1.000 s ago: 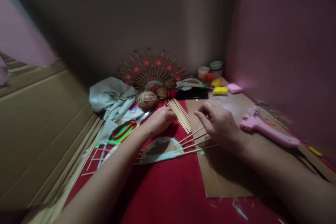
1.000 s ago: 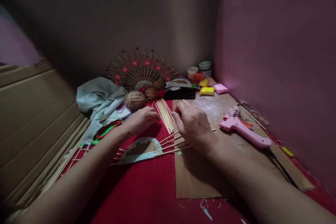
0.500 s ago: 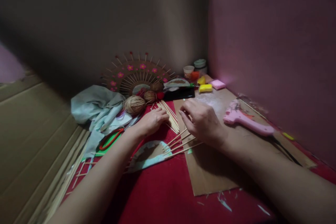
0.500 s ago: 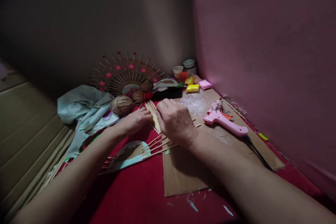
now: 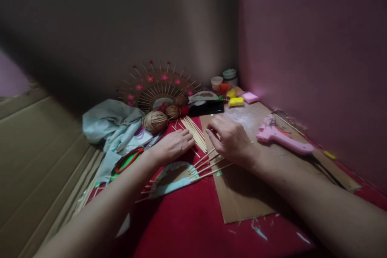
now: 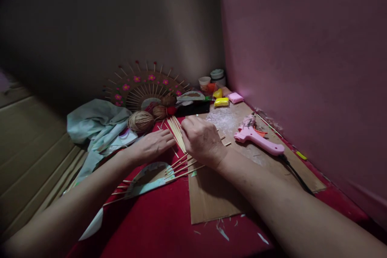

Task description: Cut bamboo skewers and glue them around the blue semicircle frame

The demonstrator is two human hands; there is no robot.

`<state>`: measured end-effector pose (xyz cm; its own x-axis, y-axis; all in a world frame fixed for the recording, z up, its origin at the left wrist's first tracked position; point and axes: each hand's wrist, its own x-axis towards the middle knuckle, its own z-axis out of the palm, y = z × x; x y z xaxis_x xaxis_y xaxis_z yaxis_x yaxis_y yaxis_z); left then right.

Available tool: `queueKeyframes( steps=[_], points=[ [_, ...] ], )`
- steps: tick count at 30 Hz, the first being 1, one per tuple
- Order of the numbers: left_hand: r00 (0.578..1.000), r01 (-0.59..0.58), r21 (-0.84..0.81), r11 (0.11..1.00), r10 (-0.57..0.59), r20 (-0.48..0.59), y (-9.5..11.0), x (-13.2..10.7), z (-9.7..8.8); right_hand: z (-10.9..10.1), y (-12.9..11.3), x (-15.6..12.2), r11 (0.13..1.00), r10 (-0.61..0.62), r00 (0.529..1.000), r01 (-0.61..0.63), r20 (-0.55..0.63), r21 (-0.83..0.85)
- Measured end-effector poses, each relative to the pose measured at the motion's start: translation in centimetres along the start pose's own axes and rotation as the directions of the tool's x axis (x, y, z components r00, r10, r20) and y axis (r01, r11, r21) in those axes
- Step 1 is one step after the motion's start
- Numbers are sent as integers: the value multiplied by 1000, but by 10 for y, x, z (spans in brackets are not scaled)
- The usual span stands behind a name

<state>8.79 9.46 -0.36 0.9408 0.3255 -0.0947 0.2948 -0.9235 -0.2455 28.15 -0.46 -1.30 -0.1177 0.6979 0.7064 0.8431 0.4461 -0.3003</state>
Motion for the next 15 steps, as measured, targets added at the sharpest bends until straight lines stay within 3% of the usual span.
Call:
queueKeyframes(
  steps=[3, 5, 8, 10, 12, 15],
  points=[
    [977, 79, 1, 997, -77, -201, -11, -5, -2, 2, 1, 0, 999, -13, 999, 15, -51, 43],
    [916, 130, -30, 991, -131, -380, -14, -10, -8, 2, 1, 0, 994, -5, 994, 16, -107, 105],
    [816, 27, -28, 999, -38, -576, -3, -18, -21, -1, -3, 2, 947, 85, 986, -35, -143, 321],
    [777, -63, -7, 998, 45, -628, 12, -22, -29, -6, -8, 4, 823, 195, 979, -136, -51, 551],
    [745, -87, -15, 996, 55, -664, 28, -28, -33, -11, -13, 6, 599, 268, 952, -283, 145, 749],
    [722, -57, -20, 998, 27, -691, 43, -38, -31, -15, -18, 7, 297, 259, 881, -462, 395, 836]
  ],
)
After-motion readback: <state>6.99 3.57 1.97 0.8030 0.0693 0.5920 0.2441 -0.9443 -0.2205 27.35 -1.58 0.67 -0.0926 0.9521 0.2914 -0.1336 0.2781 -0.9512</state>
